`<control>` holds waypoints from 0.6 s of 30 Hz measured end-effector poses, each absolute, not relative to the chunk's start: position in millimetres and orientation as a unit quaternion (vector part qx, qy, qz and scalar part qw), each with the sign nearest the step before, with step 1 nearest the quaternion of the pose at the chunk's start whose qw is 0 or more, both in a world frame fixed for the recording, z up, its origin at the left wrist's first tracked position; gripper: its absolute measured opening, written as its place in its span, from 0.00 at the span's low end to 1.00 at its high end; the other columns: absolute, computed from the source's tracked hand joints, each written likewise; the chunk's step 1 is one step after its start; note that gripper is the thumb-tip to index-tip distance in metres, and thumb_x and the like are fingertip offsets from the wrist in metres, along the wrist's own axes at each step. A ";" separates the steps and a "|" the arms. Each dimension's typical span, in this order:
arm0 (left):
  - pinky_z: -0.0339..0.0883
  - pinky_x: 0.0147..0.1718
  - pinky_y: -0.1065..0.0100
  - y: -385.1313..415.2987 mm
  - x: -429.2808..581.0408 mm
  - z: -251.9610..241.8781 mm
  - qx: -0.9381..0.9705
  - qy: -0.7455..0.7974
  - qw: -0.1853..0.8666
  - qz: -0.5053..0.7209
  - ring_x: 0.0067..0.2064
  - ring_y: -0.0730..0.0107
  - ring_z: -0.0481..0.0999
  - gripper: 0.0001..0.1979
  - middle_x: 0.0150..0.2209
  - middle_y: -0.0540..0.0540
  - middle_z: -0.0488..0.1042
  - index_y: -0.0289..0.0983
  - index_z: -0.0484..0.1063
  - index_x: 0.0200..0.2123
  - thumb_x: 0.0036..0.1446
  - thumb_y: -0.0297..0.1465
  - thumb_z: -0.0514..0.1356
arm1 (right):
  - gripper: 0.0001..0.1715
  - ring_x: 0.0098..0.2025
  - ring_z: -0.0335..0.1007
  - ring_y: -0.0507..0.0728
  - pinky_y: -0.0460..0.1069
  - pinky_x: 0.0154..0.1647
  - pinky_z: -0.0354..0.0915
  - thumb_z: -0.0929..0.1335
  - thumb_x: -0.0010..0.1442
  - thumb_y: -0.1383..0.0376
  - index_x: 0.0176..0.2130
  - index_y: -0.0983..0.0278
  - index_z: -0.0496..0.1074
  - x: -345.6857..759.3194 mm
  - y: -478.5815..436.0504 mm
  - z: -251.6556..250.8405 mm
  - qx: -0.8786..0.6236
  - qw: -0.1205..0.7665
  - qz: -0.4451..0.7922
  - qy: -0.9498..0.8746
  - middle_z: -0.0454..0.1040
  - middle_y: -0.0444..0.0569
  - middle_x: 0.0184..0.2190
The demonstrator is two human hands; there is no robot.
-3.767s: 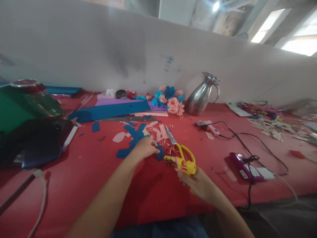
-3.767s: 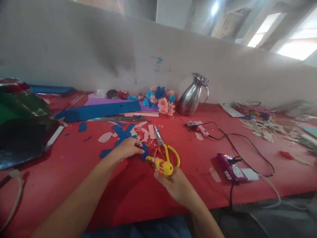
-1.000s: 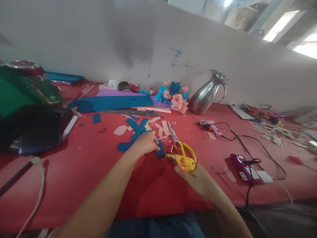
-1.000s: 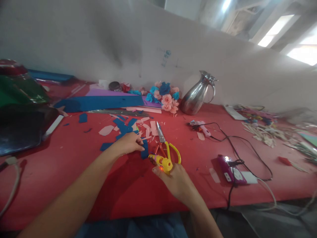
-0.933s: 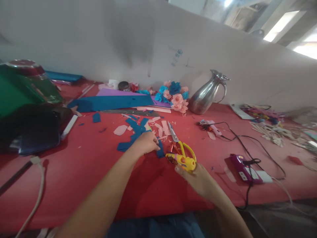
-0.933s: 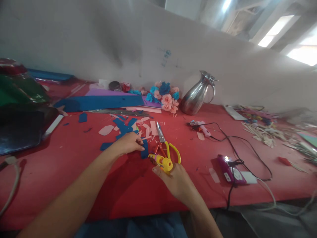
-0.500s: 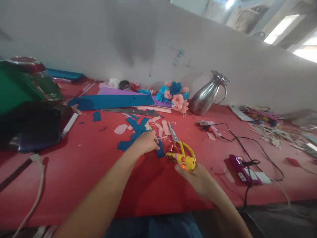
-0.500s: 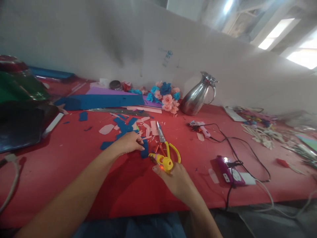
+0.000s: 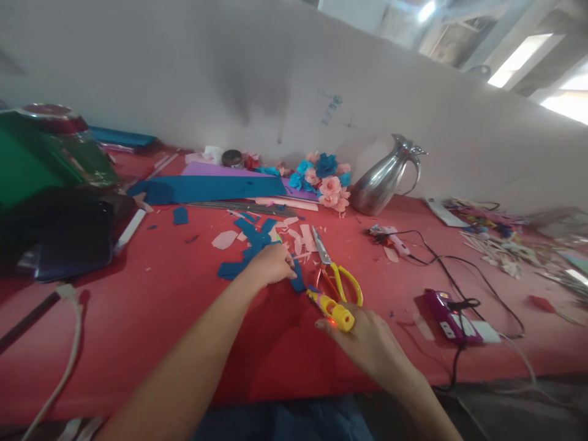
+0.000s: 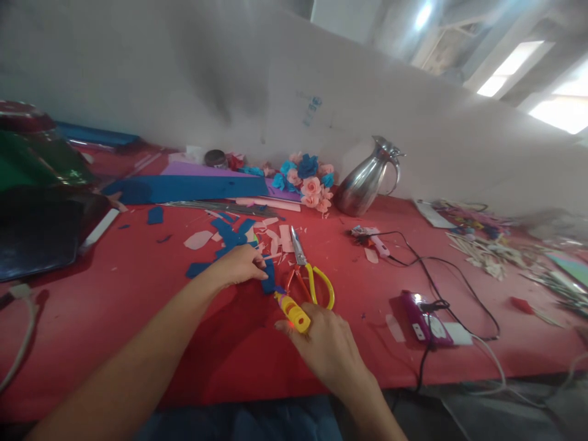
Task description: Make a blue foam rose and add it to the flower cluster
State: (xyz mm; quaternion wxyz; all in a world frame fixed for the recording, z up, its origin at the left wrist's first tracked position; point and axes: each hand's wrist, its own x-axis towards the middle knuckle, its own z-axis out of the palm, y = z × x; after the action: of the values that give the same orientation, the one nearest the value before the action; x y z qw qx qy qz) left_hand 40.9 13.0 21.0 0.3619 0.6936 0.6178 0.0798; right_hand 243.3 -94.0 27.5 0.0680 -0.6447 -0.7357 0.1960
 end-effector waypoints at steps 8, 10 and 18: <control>0.57 0.26 0.71 15.3 36.8 22.5 0.690 0.617 0.364 0.103 0.28 0.69 0.71 0.02 0.23 0.49 0.74 0.38 0.75 0.21 0.39 0.30 0.64 | 0.17 0.26 0.71 0.56 0.46 0.23 0.52 0.64 0.58 0.50 0.32 0.61 0.70 252.9 -91.6 35.3 -0.630 0.086 0.196 -0.746 0.75 0.47 0.25; 0.58 0.27 0.70 16.3 33.1 20.3 0.678 0.613 0.377 0.153 0.29 0.68 0.72 0.03 0.23 0.49 0.75 0.38 0.74 0.21 0.38 0.29 0.65 | 0.19 0.28 0.72 0.57 0.46 0.23 0.54 0.63 0.59 0.49 0.33 0.61 0.71 265.3 -77.1 37.1 -0.662 0.116 0.185 -0.717 0.75 0.48 0.25; 0.60 0.25 0.70 12.6 23.1 28.4 0.522 0.573 0.529 0.346 0.24 0.72 0.67 0.09 0.19 0.53 0.67 0.36 0.68 0.19 0.35 0.31 0.66 | 0.20 0.39 0.72 0.61 0.50 0.32 0.61 0.66 0.56 0.52 0.41 0.64 0.68 323.7 9.7 6.5 -0.730 0.056 -0.009 -0.681 0.71 0.57 0.42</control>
State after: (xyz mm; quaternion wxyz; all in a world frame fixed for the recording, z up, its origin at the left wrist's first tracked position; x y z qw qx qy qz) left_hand 23.1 12.6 28.4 0.5294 0.5217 0.5726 0.3460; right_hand 323.7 9.7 6.5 0.0557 -0.7297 -0.6815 -0.0086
